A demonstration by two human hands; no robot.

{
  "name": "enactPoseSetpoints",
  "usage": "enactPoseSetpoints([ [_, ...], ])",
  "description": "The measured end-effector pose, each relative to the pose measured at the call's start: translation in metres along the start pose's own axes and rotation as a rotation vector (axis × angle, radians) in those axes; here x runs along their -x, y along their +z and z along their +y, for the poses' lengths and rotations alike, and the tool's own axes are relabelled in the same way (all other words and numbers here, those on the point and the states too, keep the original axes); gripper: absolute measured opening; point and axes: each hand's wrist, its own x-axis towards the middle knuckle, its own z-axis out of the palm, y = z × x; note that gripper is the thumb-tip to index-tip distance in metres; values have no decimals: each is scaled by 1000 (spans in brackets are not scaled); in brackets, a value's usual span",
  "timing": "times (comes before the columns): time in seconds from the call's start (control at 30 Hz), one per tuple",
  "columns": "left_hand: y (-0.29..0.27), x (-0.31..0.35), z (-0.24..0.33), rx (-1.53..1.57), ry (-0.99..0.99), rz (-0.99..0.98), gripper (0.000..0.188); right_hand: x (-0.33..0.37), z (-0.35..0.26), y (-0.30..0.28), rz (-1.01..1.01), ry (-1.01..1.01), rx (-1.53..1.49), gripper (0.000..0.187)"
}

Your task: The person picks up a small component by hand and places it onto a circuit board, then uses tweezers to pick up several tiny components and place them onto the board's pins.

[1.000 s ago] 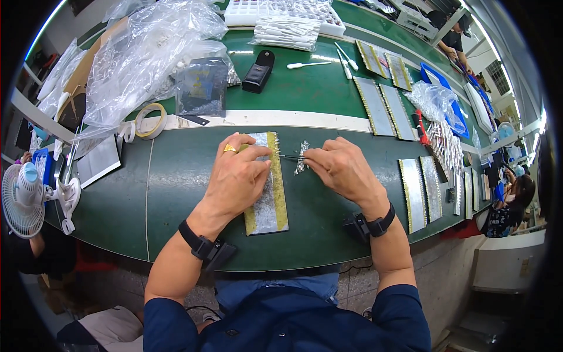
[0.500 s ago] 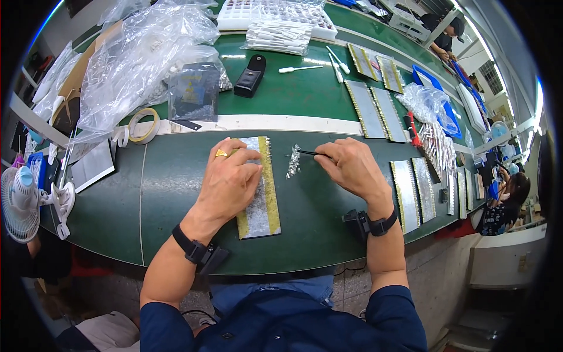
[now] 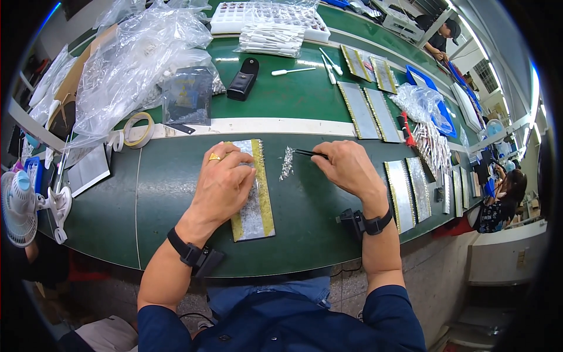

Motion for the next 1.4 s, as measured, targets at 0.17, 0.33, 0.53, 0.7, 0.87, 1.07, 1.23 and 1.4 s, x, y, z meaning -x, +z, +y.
enactPoseSetpoints([
  [0.17, 0, -1, 1, 5, 1, 1, 10, 1, 3, -2, -10, -9, -6, 20],
  [0.33, -1, -2, 1, 3, 8, 4, 10, 0, 1, -4, 19, -11, -13, 20],
  [0.53, 1, -1, 0, 13, 11, 6, 9, 0, 3, -1, 4, -4, -2, 20],
  [0.7, 0, -1, 1, 21, 11, 6, 9, 0, 0, -3, -5, 12, -12, 21],
  [0.87, -1, -2, 1, 36, 9, 11, 9, -1, 0, 1, -4, 21, -6, 21],
  [1.07, -1, -1, 1, 27, 16, 16, 9, -2, 2, 5, 46, 44, 14, 21],
  [1.23, -1, -2, 2, 25, 14, 14, 8, -2, -7, 3, 53, 70, -20, 22],
  [1.4, -3, -2, 2, 23, 14, 9, 9, -3, -8, 13, 47, 38, -20, 24],
])
